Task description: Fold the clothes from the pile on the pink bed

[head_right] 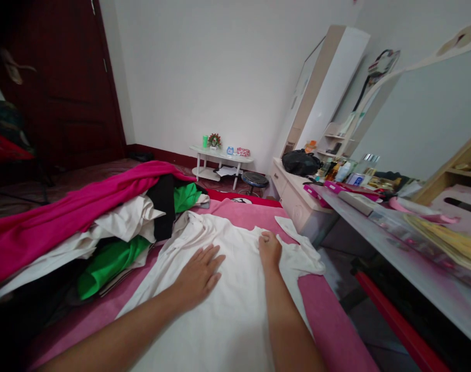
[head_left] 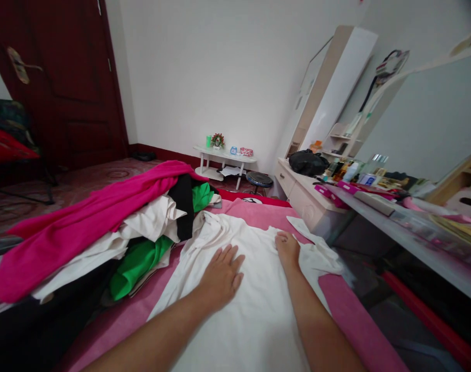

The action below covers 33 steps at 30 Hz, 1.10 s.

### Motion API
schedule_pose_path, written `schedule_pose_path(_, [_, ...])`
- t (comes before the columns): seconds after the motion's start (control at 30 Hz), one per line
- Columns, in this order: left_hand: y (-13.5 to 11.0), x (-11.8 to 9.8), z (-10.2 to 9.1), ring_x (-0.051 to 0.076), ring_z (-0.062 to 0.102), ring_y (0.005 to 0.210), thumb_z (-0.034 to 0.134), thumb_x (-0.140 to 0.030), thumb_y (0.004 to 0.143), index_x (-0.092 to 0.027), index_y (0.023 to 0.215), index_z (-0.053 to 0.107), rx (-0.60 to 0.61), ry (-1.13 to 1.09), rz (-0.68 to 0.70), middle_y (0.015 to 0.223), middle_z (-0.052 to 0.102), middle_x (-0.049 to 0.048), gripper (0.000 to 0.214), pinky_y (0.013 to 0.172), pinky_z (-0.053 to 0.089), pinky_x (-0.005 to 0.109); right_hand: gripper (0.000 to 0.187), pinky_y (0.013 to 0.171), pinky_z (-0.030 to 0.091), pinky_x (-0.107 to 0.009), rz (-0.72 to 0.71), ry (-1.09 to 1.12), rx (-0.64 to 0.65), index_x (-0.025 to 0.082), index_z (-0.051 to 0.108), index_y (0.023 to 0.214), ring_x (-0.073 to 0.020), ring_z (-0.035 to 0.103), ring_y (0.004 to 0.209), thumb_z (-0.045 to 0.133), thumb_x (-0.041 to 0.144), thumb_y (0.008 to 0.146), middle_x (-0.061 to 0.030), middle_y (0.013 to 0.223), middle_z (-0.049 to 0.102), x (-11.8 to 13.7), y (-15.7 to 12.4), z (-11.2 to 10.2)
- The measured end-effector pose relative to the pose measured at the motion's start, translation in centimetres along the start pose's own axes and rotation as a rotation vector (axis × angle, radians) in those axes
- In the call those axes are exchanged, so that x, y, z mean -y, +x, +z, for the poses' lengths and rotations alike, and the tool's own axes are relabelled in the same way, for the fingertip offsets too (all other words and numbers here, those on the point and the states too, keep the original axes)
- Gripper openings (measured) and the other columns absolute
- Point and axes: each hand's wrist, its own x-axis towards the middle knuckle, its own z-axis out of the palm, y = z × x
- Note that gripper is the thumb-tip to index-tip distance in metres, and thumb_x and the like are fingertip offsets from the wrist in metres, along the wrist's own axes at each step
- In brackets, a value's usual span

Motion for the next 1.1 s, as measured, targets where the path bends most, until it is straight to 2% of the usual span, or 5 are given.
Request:
schedule_pose_path(0.17, [2.1,1.0,-2.4,0.020,0.060,0.108,0.051,-0.018,0.083,-0.022,0.106,0.067,-0.037,-0.085,-0.045,0.116,0.064,0.0057,0.028,0.095,0.046,0.030,0.035,0.051,0.050,-0.026,0.073,0.227,-0.071,0.014,0.060,0.099,-0.0157,0.061,0.052,0.052,0.032,0.070,-0.0008,0.066,0.064,-1.6,0.0,-0.1])
schedule_pose_path(0.33, [7.7,4.7,-6.2,0.023,0.057,0.110,0.043,-0.010,0.086,-0.019,0.110,0.064,-0.124,0.157,-0.179,0.117,0.062,0.0094,0.034,0.089,0.046,0.032,0.039,0.048,0.049,-0.026,0.093,0.337,-0.122,0.015,0.057,0.101,-0.0159,0.060,0.049,0.056,0.033,0.066,0.0033,0.058,0.060,-2.0,0.2,0.2])
schedule_pose_path(0.7, [10.6,8.2,-8.8,0.023,0.065,0.077,0.063,-0.049,0.078,-0.018,0.063,0.071,0.381,0.330,0.148,0.074,0.071,0.0101,0.036,0.070,0.045,0.030,0.041,0.043,0.047,-0.024,0.113,0.413,-0.135,0.016,0.056,0.101,-0.0147,0.058,0.046,0.060,0.029,0.063,0.0050,0.058,0.059,-1.5,0.1,-0.1])
schedule_pose_path(0.93, [12.9,8.6,-9.1,0.038,0.063,0.085,0.068,-0.016,0.069,-0.012,0.062,0.068,0.247,0.482,-0.163,0.072,0.069,0.0165,0.008,0.077,0.042,0.053,0.041,0.045,0.052,-0.023,0.137,0.450,-0.299,0.018,0.049,0.106,-0.0104,0.062,0.054,0.056,0.030,0.067,-0.0068,0.106,0.058,-1.1,-0.1,-0.6])
schedule_pose_path(1.1, [13.6,5.0,-8.2,0.030,0.063,0.091,0.057,-0.022,0.083,-0.011,0.080,0.068,0.069,0.311,-0.085,0.087,0.069,0.0160,0.016,0.077,0.044,0.041,0.041,0.048,0.054,-0.024,0.130,0.467,-0.307,0.018,0.047,0.105,-0.0109,0.064,0.058,0.055,0.028,0.066,-0.0097,0.115,0.053,-1.2,0.0,-0.6])
